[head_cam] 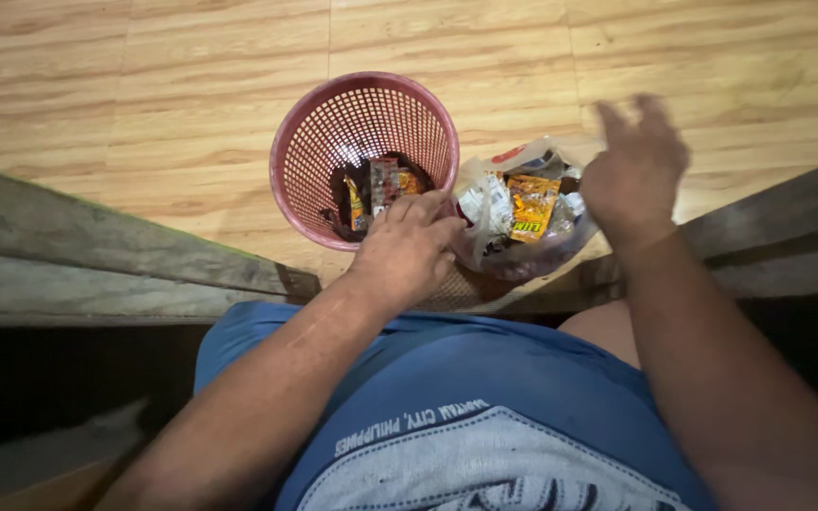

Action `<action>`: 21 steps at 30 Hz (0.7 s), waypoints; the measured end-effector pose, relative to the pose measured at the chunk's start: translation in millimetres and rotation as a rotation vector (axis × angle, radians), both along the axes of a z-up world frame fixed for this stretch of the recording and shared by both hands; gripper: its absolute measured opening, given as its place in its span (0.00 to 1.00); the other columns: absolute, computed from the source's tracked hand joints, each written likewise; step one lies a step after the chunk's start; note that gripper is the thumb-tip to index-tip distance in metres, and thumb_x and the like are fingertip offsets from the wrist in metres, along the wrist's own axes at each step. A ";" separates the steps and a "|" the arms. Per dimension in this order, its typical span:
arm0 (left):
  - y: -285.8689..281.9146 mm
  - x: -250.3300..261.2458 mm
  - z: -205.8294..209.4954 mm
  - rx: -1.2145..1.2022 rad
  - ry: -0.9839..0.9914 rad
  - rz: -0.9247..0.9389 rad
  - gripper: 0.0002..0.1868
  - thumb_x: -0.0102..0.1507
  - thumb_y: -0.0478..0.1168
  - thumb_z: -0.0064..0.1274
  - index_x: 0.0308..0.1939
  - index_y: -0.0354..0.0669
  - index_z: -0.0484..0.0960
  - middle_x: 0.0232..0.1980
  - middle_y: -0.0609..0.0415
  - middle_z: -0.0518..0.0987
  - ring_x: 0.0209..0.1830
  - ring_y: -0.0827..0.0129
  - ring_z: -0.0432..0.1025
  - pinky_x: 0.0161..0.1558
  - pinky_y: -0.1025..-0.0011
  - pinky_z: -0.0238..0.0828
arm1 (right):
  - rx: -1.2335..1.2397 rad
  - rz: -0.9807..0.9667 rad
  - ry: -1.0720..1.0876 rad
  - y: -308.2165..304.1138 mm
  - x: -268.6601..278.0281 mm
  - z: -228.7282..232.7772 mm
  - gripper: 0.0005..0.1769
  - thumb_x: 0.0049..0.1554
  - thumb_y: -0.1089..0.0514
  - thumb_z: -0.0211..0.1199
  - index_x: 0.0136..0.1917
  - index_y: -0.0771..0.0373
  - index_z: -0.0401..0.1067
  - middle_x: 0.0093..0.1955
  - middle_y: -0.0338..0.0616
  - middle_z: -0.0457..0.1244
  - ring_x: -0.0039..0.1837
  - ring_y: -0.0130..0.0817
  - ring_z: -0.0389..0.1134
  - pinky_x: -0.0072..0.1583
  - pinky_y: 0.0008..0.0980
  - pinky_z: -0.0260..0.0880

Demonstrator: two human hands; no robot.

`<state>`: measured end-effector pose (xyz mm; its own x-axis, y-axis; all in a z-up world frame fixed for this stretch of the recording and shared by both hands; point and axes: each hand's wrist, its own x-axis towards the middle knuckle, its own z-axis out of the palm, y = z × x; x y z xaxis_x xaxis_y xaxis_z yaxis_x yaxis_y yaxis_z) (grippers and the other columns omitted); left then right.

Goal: The person transfers small snack packets from a pink plastic basket into a clear plastic bag. They handle the packets one at a time, picking them up from the basket and placing them into the bag until the basket is empty.

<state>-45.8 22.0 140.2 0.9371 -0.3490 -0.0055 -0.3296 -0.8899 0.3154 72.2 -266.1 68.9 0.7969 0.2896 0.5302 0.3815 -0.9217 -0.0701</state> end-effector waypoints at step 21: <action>119.9 58.0 -64.2 -0.162 -0.175 0.293 0.17 0.59 0.36 0.55 0.51 0.42 0.85 0.55 0.41 0.82 0.60 0.49 0.74 0.67 0.57 0.68 | 0.882 0.083 0.989 76.2 -42.0 15.2 0.23 0.59 0.57 0.63 0.68 0.58 0.72 0.60 0.47 0.69 0.60 0.38 0.71 0.61 0.38 0.69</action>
<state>12.3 141.9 76.0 0.9792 -0.0494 0.1968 -0.1299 -0.8978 0.4208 30.2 -189.9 84.0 0.9500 0.2164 -0.2252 -0.1240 -0.4005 -0.9079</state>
